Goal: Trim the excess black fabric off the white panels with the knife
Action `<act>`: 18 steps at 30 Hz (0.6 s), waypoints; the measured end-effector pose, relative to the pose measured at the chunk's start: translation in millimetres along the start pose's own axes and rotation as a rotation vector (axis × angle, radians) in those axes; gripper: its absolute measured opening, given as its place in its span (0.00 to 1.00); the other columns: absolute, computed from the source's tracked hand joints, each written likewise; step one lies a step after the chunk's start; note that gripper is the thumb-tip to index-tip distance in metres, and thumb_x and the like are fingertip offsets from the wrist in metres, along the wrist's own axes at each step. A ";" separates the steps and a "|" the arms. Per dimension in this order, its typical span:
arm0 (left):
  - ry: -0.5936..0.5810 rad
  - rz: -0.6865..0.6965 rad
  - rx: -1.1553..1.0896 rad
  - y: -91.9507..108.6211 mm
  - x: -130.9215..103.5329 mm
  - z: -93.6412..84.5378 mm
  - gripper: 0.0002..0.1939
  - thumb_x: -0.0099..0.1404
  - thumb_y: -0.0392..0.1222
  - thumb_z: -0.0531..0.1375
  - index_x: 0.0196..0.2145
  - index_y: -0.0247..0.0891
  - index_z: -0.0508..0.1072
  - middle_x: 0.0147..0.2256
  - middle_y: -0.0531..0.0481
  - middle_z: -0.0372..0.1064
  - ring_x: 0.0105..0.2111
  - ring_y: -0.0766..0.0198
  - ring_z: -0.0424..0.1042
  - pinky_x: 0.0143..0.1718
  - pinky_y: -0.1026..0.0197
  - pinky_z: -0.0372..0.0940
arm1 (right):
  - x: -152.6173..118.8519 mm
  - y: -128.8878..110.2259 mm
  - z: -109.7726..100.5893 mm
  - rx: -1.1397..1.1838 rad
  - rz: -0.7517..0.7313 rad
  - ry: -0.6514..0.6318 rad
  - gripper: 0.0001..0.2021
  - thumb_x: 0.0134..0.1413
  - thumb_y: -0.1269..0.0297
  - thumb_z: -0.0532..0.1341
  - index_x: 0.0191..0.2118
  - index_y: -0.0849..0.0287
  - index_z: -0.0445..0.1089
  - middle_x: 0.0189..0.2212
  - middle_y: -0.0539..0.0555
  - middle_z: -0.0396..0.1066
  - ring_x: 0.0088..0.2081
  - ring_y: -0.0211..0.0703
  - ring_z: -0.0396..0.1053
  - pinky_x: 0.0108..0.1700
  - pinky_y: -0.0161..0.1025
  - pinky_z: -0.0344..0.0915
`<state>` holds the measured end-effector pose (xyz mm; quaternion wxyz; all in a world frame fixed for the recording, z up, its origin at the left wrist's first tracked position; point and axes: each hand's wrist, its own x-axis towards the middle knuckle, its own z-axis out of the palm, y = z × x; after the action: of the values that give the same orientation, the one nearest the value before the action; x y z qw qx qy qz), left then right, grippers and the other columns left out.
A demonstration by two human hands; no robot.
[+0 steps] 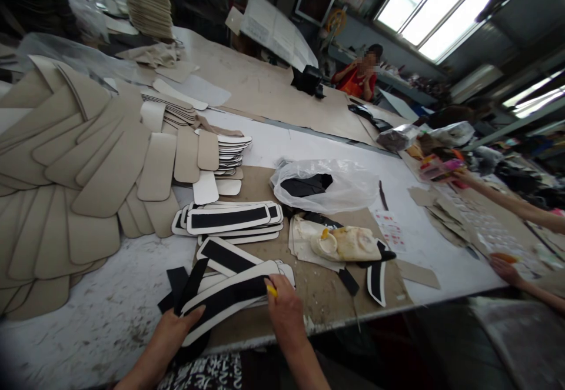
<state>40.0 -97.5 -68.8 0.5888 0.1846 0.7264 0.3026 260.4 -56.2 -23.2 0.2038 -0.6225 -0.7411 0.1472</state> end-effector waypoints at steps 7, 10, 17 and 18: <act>-0.037 -0.024 -0.035 5.4 -7.2 0.8 0.10 0.48 0.38 0.63 0.31 0.31 0.74 0.28 0.43 0.75 0.31 0.53 0.73 0.31 0.60 0.68 | -0.8 38.1 22.9 -0.262 0.048 -0.013 0.10 0.59 0.63 0.50 0.35 0.58 0.66 0.30 0.53 0.70 0.33 0.41 0.68 0.36 0.36 0.60; -0.017 -0.041 -0.023 4.3 -6.0 1.5 0.09 0.48 0.37 0.63 0.30 0.31 0.74 0.28 0.42 0.75 0.32 0.54 0.73 0.32 0.60 0.68 | -1.6 41.2 29.4 -0.287 0.045 -0.019 0.10 0.59 0.62 0.50 0.33 0.58 0.65 0.29 0.52 0.69 0.31 0.40 0.67 0.34 0.35 0.59; -0.018 -0.088 -0.021 3.7 -4.7 1.7 0.11 0.51 0.36 0.62 0.34 0.29 0.73 0.31 0.41 0.74 0.35 0.54 0.73 0.35 0.60 0.68 | 2.4 51.0 32.2 -0.300 0.055 -0.028 0.11 0.58 0.58 0.51 0.28 0.56 0.61 0.24 0.49 0.67 0.26 0.38 0.65 0.28 0.34 0.55; -0.020 -0.085 -0.022 6.6 -7.1 1.5 0.11 0.51 0.36 0.62 0.34 0.29 0.73 0.32 0.41 0.74 0.35 0.55 0.73 0.35 0.60 0.67 | 3.0 51.9 32.7 -0.304 0.059 -0.034 0.11 0.58 0.58 0.51 0.28 0.56 0.61 0.24 0.49 0.67 0.25 0.38 0.65 0.28 0.34 0.55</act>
<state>42.5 -96.6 -59.4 0.6105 0.1502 0.7241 0.2835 288.9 -42.7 -75.9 0.0902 -0.6649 -0.7398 0.0498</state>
